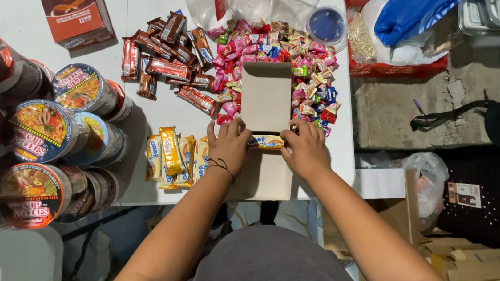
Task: The person sorts individually wrapped snack bars and candies on a white table, aligns the snack bars into rows, and places them one by one into an open cardboard box, pressing them to fit neatly. The person continues filling the box with the remaining bars through the end of the clip.
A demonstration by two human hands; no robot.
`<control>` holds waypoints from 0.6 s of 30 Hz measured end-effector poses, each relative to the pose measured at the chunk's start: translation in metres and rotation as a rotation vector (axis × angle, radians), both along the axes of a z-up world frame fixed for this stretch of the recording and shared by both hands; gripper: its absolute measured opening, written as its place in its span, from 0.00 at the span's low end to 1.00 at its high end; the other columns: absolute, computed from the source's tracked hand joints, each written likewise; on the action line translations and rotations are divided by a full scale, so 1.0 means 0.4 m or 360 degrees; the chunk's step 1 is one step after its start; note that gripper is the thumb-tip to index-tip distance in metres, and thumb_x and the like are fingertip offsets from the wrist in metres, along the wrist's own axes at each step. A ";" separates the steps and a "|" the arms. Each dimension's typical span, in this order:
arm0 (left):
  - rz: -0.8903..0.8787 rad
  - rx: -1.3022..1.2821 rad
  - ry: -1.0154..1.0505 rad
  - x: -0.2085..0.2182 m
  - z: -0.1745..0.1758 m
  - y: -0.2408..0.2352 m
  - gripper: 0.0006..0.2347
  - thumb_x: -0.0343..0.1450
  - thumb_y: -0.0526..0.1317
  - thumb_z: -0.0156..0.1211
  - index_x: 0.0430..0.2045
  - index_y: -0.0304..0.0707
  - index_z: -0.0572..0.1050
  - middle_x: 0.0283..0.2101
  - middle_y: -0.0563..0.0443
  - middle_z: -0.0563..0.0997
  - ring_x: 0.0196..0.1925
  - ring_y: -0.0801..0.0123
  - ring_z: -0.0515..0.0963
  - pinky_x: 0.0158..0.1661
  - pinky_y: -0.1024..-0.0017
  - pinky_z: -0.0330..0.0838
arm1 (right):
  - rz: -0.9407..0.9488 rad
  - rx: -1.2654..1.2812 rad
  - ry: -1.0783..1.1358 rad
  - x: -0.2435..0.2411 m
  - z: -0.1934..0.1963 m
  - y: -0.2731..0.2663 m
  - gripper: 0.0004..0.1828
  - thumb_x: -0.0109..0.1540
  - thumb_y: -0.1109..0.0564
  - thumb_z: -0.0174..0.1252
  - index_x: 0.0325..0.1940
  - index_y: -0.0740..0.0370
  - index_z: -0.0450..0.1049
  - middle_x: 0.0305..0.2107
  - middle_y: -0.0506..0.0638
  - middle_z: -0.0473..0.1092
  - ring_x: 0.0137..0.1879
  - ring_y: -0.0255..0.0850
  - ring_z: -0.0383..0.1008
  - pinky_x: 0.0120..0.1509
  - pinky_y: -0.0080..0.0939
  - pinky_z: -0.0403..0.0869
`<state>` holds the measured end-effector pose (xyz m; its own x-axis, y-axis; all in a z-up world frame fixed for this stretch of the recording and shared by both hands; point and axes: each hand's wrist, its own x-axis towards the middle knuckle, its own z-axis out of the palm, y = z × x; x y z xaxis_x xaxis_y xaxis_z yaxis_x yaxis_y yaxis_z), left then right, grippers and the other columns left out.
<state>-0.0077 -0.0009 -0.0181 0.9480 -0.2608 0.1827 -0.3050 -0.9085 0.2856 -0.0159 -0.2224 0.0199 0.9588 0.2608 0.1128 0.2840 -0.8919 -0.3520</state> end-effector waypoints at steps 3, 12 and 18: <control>0.0002 0.0053 0.0068 -0.002 0.008 -0.001 0.10 0.66 0.41 0.64 0.40 0.50 0.77 0.56 0.55 0.72 0.61 0.63 0.70 0.69 0.40 0.43 | 0.0003 0.0001 0.0027 -0.003 0.012 0.000 0.10 0.52 0.52 0.69 0.35 0.53 0.78 0.57 0.50 0.66 0.68 0.51 0.61 0.72 0.56 0.58; -0.0037 -0.0038 0.0249 -0.007 0.056 -0.001 0.17 0.61 0.46 0.71 0.42 0.49 0.76 0.55 0.55 0.70 0.63 0.62 0.67 0.69 0.40 0.42 | -0.0028 0.0021 -0.0001 -0.010 0.004 0.010 0.14 0.51 0.50 0.70 0.38 0.52 0.79 0.57 0.51 0.65 0.68 0.53 0.61 0.71 0.58 0.56; -0.0005 -0.0158 0.0102 -0.025 0.058 0.021 0.20 0.60 0.49 0.71 0.43 0.50 0.75 0.60 0.51 0.69 0.67 0.57 0.64 0.67 0.38 0.41 | -0.0140 0.0178 -0.0032 -0.015 -0.005 0.005 0.16 0.53 0.48 0.70 0.42 0.52 0.80 0.57 0.52 0.66 0.66 0.55 0.62 0.69 0.59 0.60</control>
<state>-0.0179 0.0074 0.0051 0.9577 -0.2475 0.1470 -0.2862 -0.8738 0.3931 -0.0220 -0.2204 0.0180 0.9747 0.1603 0.1558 0.2142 -0.8692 -0.4457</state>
